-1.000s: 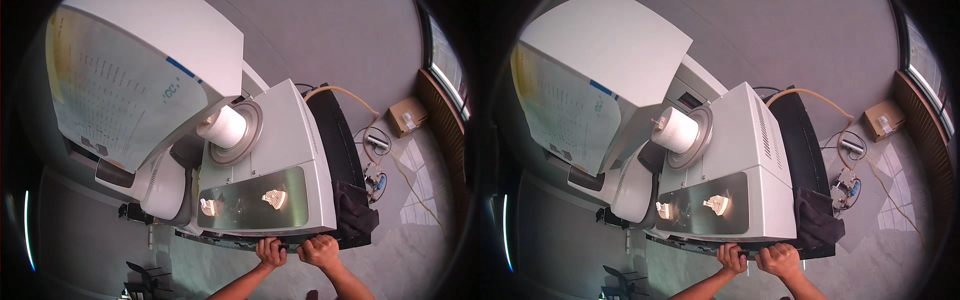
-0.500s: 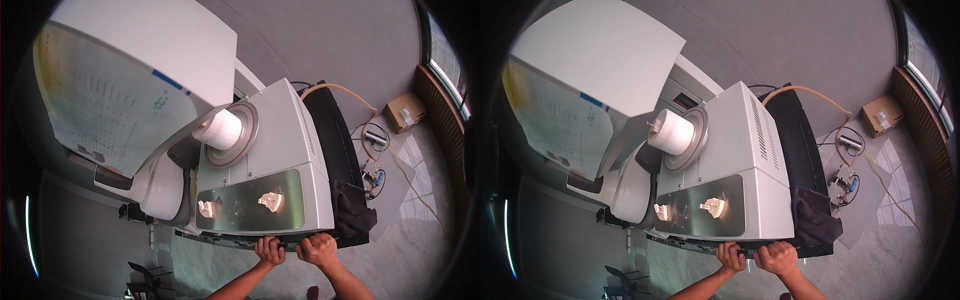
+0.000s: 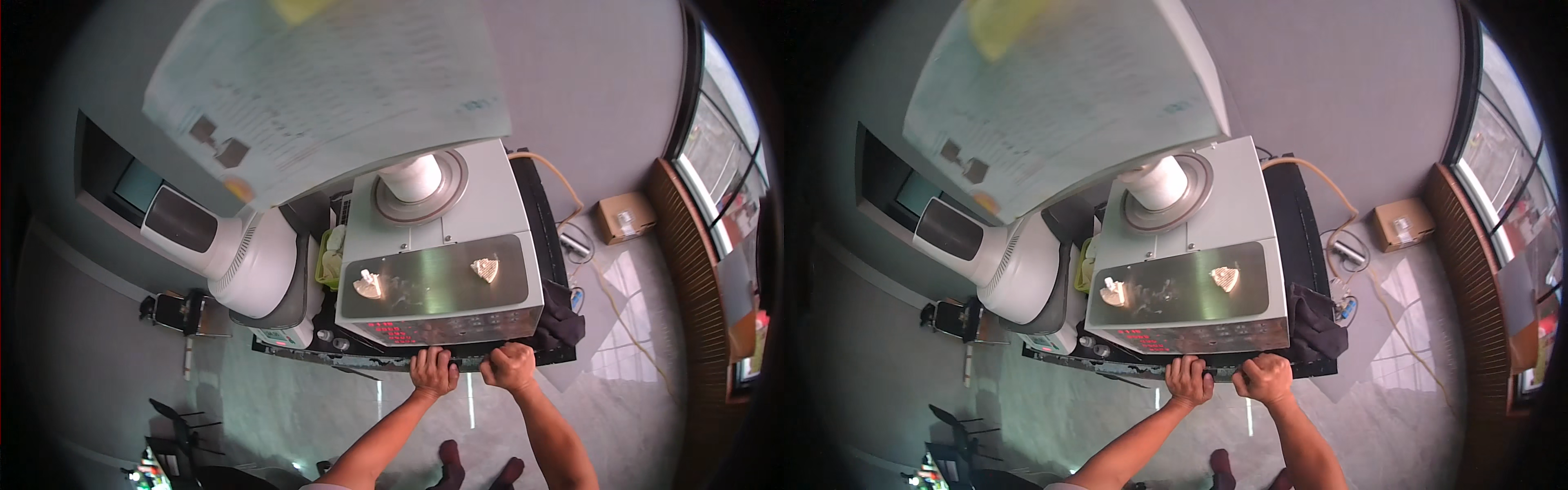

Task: The person cleans a dental bridge by hand, places it on a ceramic surface, and then uses their finger to press buttons on the control panel of a dental furnace.

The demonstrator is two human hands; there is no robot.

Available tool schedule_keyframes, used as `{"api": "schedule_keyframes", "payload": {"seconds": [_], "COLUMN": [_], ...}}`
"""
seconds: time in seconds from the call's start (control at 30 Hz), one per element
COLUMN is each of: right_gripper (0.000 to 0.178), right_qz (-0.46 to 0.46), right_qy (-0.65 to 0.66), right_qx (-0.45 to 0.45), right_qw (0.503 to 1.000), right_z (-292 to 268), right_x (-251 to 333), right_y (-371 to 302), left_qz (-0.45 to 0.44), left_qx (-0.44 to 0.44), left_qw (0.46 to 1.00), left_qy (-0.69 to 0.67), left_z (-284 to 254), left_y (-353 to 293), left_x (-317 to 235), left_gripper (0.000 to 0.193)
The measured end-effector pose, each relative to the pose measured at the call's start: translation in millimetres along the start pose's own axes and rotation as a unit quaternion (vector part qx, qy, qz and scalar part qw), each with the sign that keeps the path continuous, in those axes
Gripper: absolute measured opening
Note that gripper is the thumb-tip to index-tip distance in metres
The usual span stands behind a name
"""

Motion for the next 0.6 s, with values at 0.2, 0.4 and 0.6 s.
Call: {"api": "schedule_keyframes", "payload": {"seconds": [0.2, 0.4, 0.6], "right_gripper": [0.03, 0.031, 0.034], "right_qz": [0.042, 0.214, 0.405], "right_qy": [0.033, -0.012, -0.107], "right_qx": [-0.025, 0.061, 0.154], "right_qw": [0.998, 0.975, 0.895], "right_z": [-24, -68, -115], "right_x": [20, 75, 107], "right_y": [-22, -177, -333], "left_qz": [-0.032, -0.078, -0.092], "left_qx": [0.022, 0.073, 0.097], "left_qw": [0.997, 0.967, 0.93], "left_qy": [-0.06, -0.231, -0.342], "left_z": [-5, -26, -75], "left_y": [17, 17, -86], "left_x": [0, 1, -17], "left_gripper": [0.03, 0.036, 0.043]}}
Point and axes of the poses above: each hand's wrist, its own y-axis towards the middle knuckle, its own z-axis out of the palm, x = y × z, the point moved 7 cm from there along y, towards the middle knuckle, and after that the axes turned 12 degrees about z, right-handed, at the moved point
